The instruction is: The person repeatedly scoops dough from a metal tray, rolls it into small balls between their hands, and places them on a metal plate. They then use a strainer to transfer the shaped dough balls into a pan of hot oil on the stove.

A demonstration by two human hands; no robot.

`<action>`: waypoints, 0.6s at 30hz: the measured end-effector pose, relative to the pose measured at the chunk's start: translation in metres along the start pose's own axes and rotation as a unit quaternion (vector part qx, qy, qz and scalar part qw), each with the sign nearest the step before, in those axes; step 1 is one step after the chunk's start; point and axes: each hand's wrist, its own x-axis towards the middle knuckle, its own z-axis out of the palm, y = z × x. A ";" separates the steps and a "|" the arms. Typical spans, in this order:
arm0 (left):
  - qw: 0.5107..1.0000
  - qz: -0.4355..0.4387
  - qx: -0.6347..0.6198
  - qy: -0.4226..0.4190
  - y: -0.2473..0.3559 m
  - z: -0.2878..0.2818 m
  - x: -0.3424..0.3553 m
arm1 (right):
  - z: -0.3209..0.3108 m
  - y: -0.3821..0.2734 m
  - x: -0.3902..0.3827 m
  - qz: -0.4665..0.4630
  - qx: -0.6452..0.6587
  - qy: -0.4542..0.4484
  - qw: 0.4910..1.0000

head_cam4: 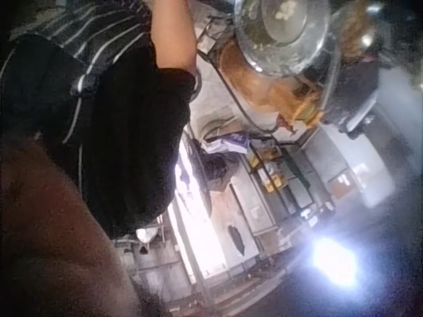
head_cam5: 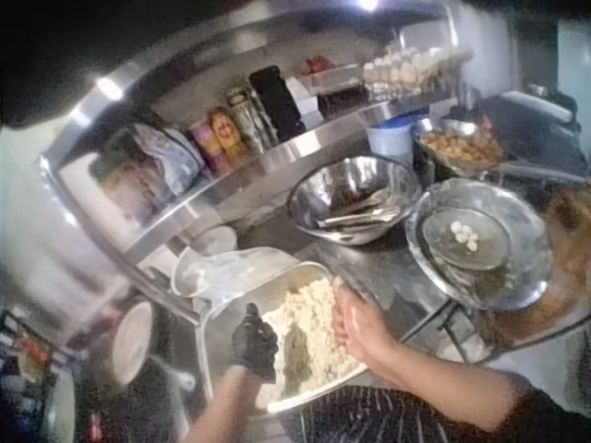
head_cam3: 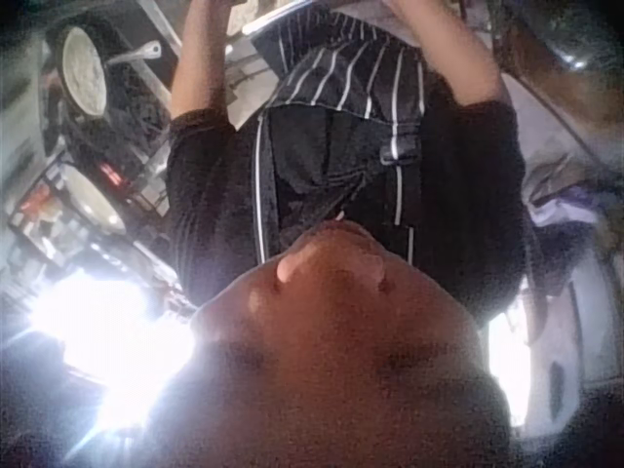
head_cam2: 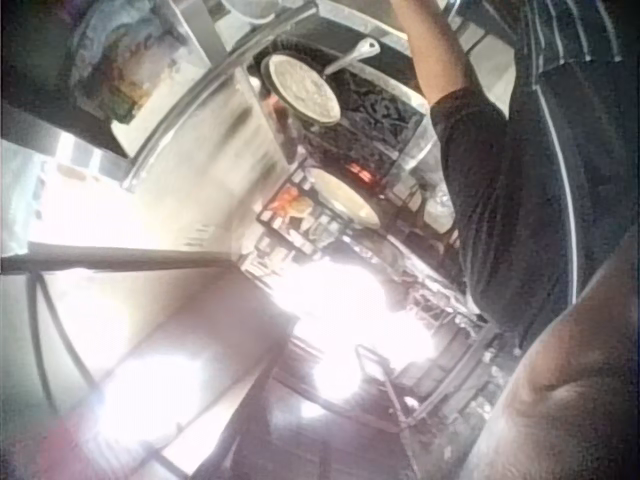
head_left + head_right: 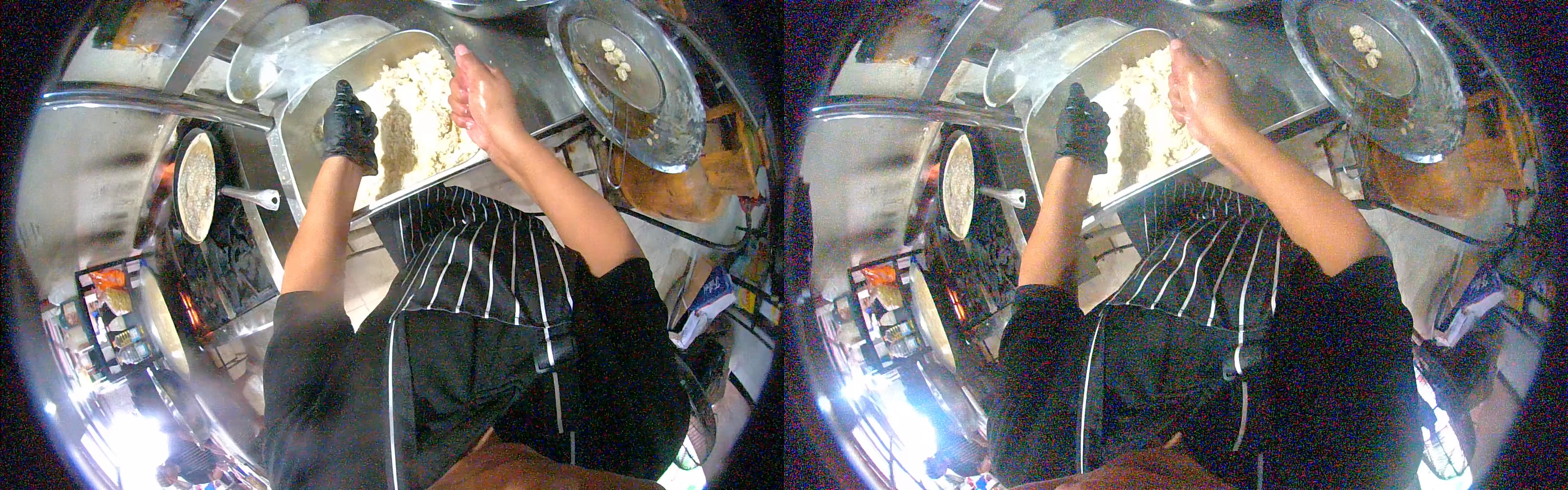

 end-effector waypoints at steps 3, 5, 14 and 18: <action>0.999 0.018 -0.014 -0.043 -0.005 -0.009 0.015 | -0.012 0.004 0.004 -0.034 -0.037 -0.037 0.998; 0.959 -0.027 -0.152 -0.236 -0.007 -0.035 0.033 | -0.010 0.005 0.003 -0.043 -0.029 -0.054 0.997; 0.976 0.059 0.026 -0.207 0.004 -0.011 -0.001 | -0.035 -0.007 -0.012 0.012 -0.026 -0.057 0.998; 0.963 -0.003 -0.152 -0.222 0.002 0.017 -0.019 | -0.018 -0.005 -0.018 0.032 0.050 0.036 0.998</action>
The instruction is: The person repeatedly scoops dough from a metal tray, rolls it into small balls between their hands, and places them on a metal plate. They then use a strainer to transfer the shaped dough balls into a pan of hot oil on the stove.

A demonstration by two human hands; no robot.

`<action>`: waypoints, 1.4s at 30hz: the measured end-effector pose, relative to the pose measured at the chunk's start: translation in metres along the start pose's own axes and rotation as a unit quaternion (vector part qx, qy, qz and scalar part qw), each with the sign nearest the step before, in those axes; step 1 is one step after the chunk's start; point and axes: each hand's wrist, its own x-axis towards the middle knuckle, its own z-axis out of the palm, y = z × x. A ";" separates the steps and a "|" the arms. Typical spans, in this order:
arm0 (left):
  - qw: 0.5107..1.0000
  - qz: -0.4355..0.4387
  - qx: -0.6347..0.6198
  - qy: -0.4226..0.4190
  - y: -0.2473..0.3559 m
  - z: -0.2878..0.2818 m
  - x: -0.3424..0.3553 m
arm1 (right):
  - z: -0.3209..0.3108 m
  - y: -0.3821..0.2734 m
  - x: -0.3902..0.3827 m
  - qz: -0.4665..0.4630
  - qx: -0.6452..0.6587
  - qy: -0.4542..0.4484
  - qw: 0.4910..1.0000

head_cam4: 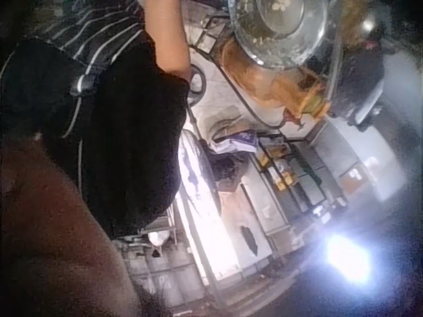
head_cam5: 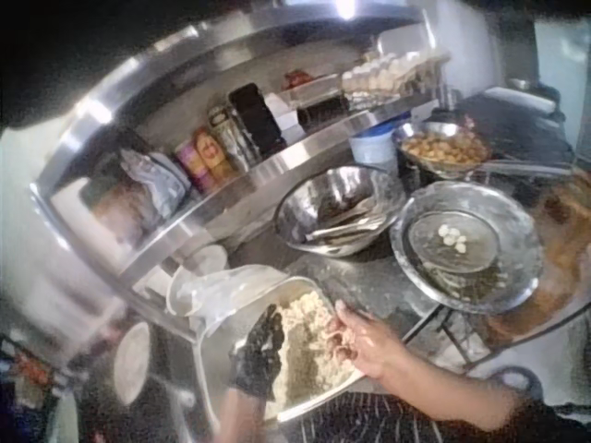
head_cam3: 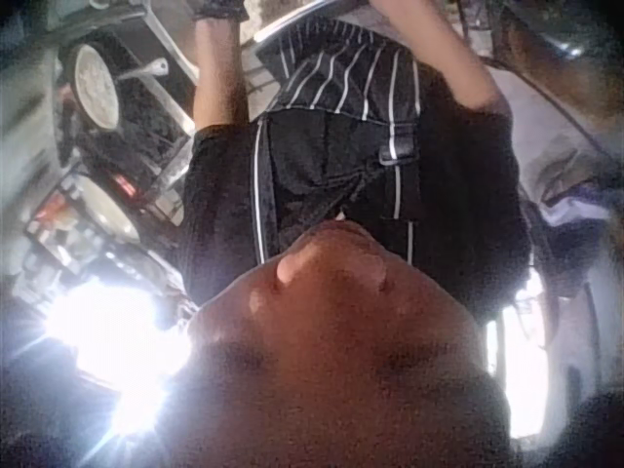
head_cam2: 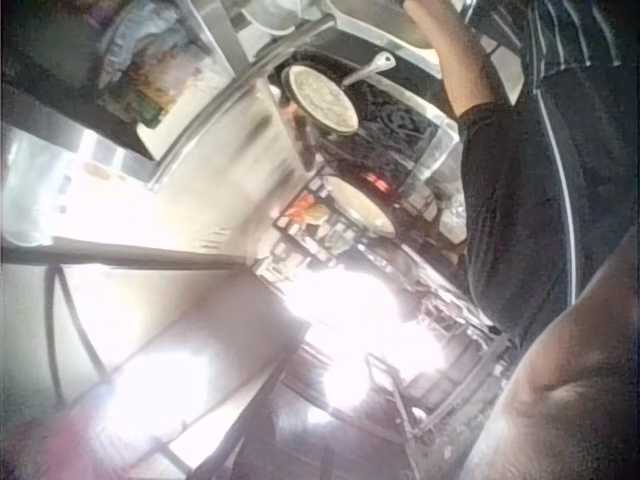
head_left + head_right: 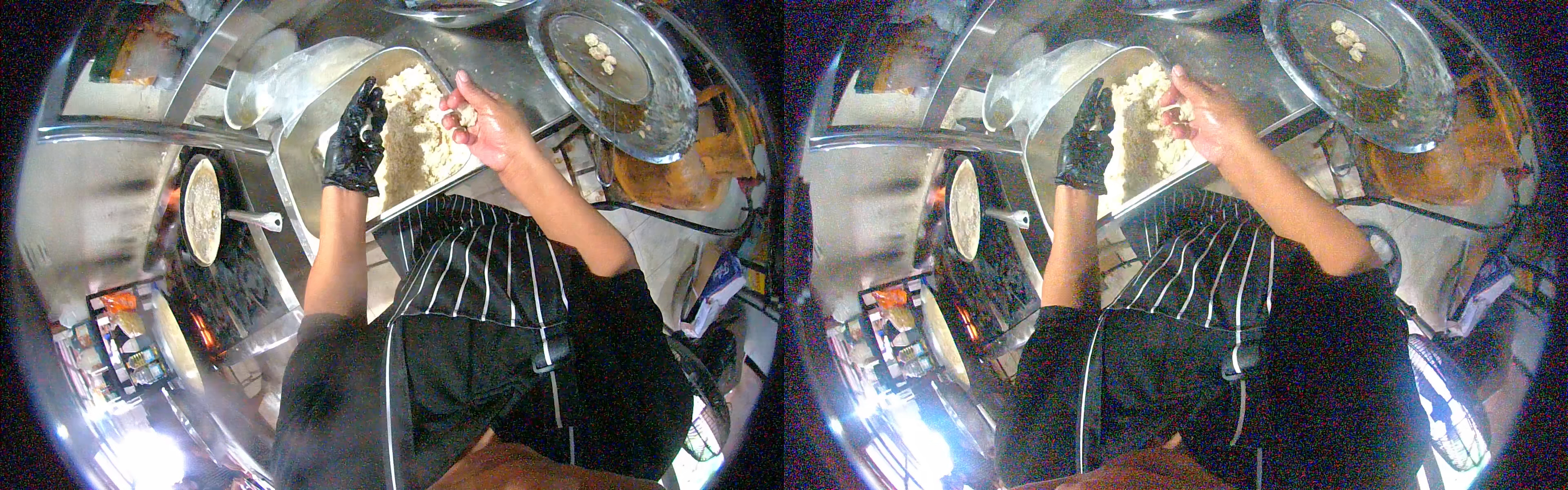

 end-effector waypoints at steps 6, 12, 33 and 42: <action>0.994 -0.024 0.044 0.102 -0.009 0.001 0.007 | -0.003 -0.007 -0.012 0.017 0.064 -0.009 0.998; 0.994 -0.041 0.004 -0.104 -0.001 -0.044 0.021 | 0.006 -0.022 -0.027 -0.074 0.023 0.003 0.997; 0.981 -0.100 0.138 -0.092 0.002 0.054 0.014 | -0.151 -0.214 -0.006 -0.415 -0.459 0.339 0.709; 0.806 0.167 0.566 -0.042 -0.017 0.084 0.000 | -0.160 -0.207 0.031 -0.264 -0.637 0.173 0.703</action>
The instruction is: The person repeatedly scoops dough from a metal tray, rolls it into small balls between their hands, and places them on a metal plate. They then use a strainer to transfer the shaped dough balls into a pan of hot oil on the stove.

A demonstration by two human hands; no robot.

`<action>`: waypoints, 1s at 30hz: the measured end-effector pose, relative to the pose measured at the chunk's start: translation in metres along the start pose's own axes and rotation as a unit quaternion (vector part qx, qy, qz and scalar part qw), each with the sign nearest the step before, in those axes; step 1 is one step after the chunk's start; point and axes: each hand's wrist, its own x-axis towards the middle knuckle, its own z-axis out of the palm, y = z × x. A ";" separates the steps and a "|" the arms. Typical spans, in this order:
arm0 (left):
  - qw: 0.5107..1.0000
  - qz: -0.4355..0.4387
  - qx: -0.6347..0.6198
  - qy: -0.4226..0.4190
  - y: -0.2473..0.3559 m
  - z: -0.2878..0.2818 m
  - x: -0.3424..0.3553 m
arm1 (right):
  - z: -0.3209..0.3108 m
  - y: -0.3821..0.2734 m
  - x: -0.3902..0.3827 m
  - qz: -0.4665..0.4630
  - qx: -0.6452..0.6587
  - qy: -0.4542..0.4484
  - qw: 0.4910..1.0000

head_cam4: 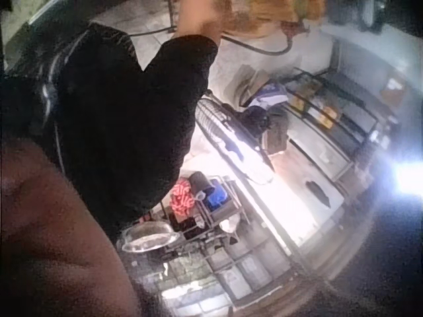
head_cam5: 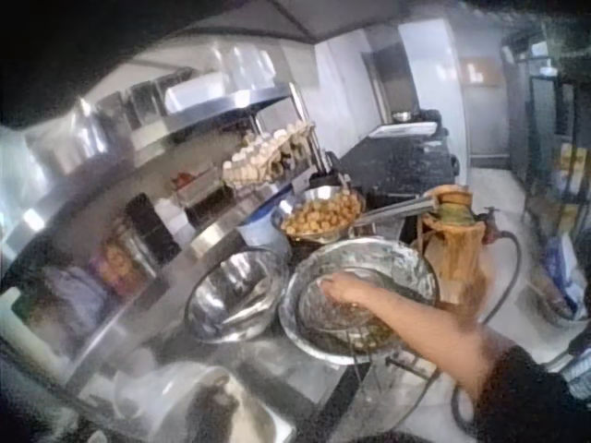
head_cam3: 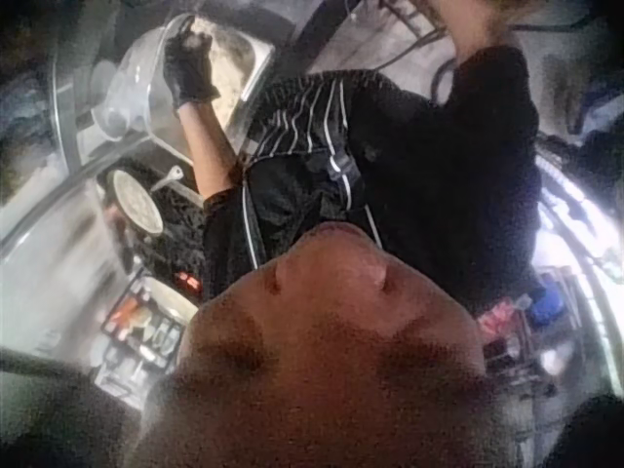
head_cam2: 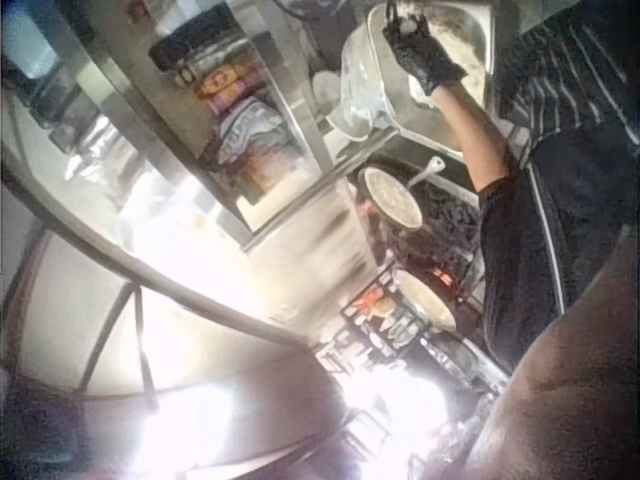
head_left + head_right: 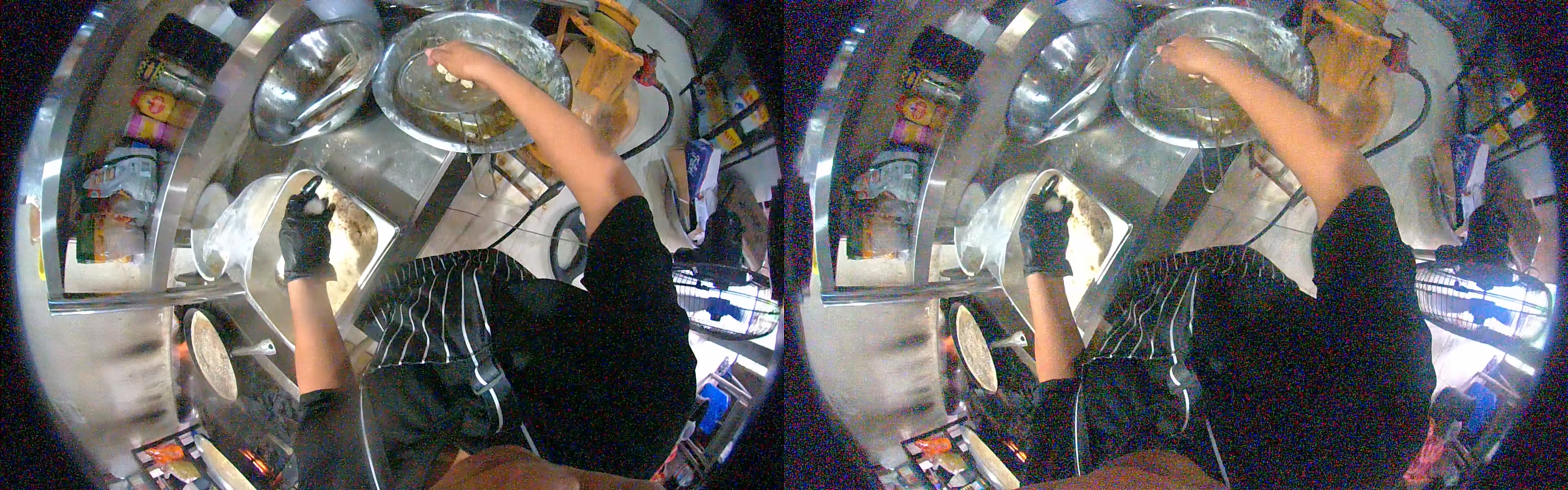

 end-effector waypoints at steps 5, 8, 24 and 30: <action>0.994 0.044 0.087 -0.038 -0.023 -0.009 0.002 | -0.005 0.006 0.021 -0.026 -0.276 -0.097 0.956; 0.947 -0.077 -0.307 -0.053 -0.050 -0.018 0.003 | -0.005 -0.008 0.005 -0.045 -0.067 -0.016 0.997; 0.889 -0.129 -0.438 -0.028 -0.029 0.006 0.022 | -0.033 -0.106 -0.126 -0.136 0.188 0.139 0.963; 0.908 -0.021 -0.353 -0.225 -0.010 0.062 0.069 | -0.086 0.007 -0.206 -0.055 0.285 0.121 0.949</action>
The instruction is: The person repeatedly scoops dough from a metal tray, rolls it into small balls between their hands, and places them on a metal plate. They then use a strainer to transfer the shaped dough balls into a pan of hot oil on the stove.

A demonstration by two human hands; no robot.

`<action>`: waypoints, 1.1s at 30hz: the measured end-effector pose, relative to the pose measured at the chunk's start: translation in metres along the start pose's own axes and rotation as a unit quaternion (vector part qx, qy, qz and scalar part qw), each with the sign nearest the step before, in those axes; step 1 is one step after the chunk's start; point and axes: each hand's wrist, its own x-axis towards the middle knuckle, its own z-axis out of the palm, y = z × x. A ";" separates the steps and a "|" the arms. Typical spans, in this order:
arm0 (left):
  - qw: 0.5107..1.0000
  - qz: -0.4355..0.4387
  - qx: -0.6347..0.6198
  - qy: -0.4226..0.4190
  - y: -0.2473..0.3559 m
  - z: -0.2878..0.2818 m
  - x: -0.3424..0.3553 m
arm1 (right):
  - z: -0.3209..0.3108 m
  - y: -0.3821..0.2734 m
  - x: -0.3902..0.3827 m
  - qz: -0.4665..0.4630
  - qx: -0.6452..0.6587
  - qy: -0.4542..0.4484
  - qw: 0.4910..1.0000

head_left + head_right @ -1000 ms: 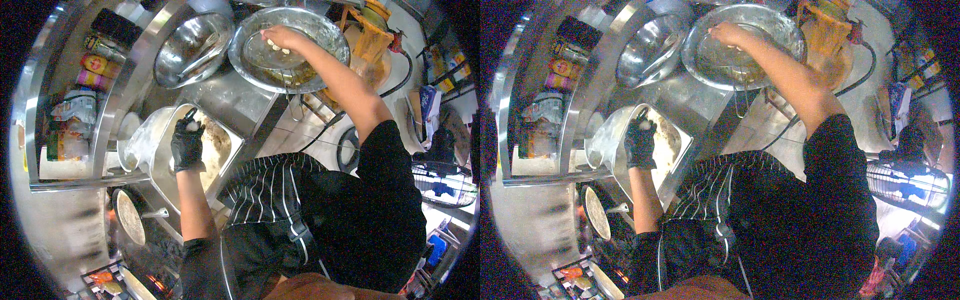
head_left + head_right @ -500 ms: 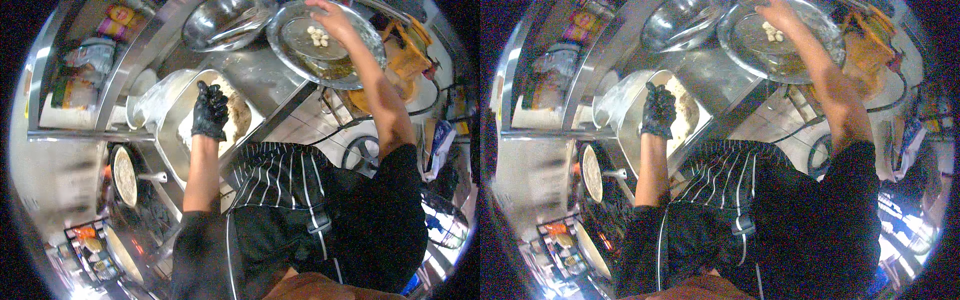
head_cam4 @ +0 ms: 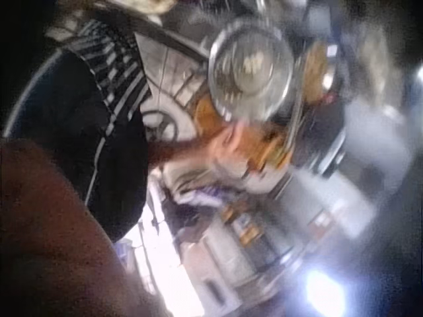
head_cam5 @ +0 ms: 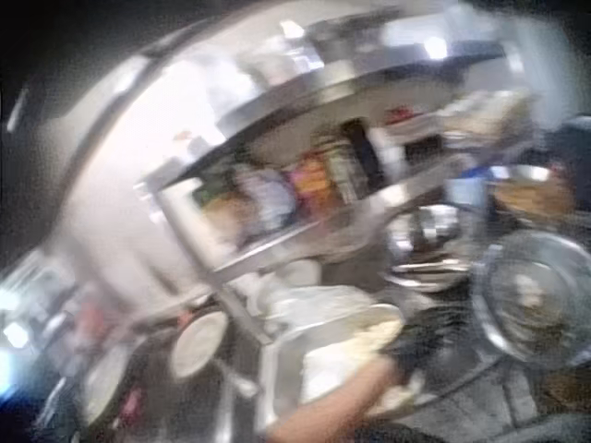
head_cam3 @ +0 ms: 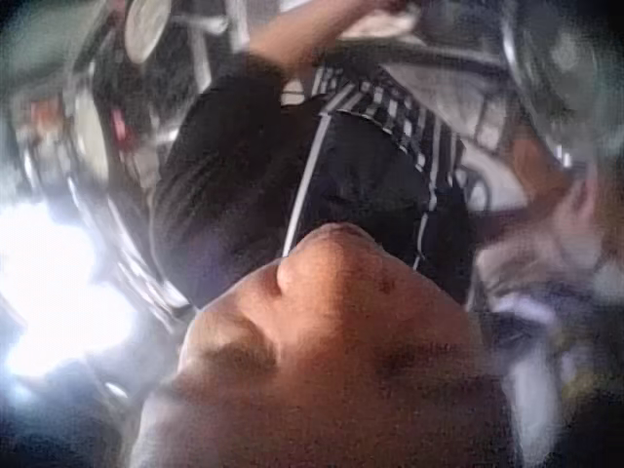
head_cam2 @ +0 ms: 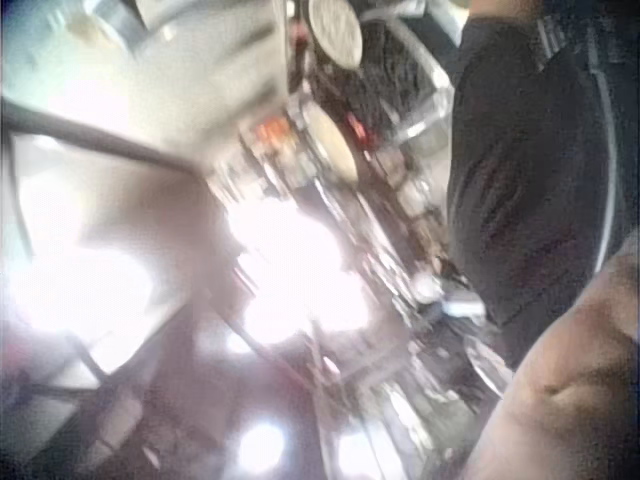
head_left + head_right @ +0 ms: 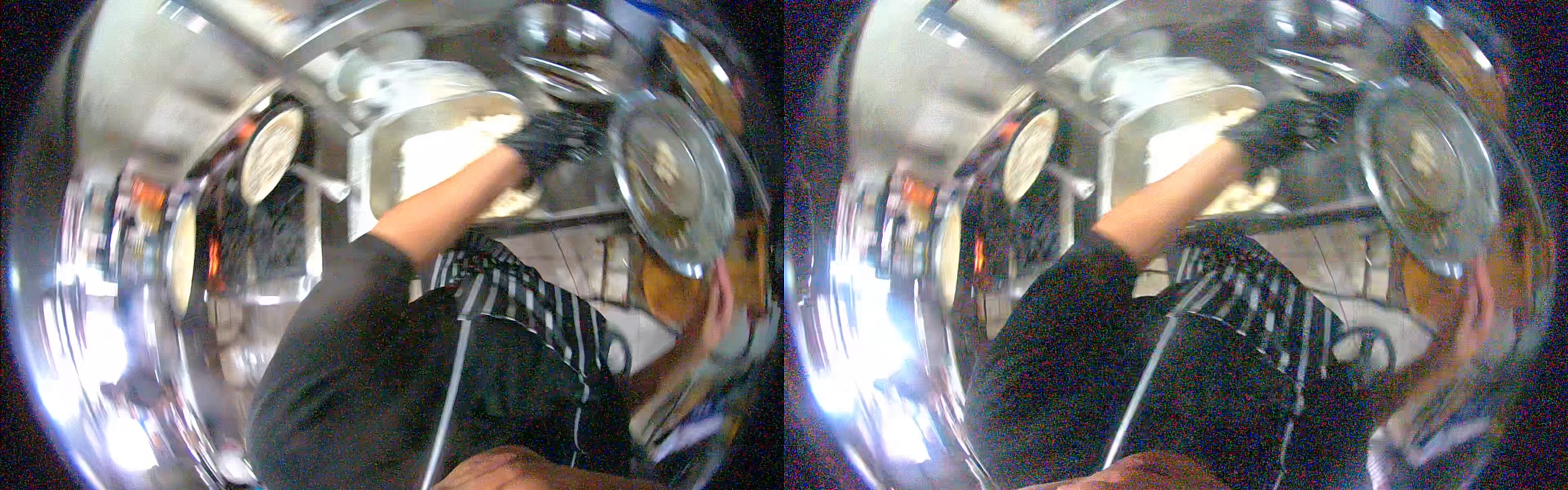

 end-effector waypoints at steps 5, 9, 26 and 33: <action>0.997 0.038 0.011 -0.059 0.015 0.040 0.024 | -0.012 0.011 -0.058 -0.062 -0.059 0.055 0.995; 0.989 0.101 0.108 -0.018 0.008 0.080 0.058 | -0.025 0.015 -0.075 -0.007 -0.050 0.113 0.992; 0.919 0.038 0.392 -0.013 0.092 0.122 0.087 | 0.038 -0.021 -0.077 0.066 -0.067 0.166 0.982; 0.898 -0.102 0.425 -0.050 0.103 -0.030 -0.005 | 0.052 -0.029 -0.079 0.053 -0.029 0.016 0.998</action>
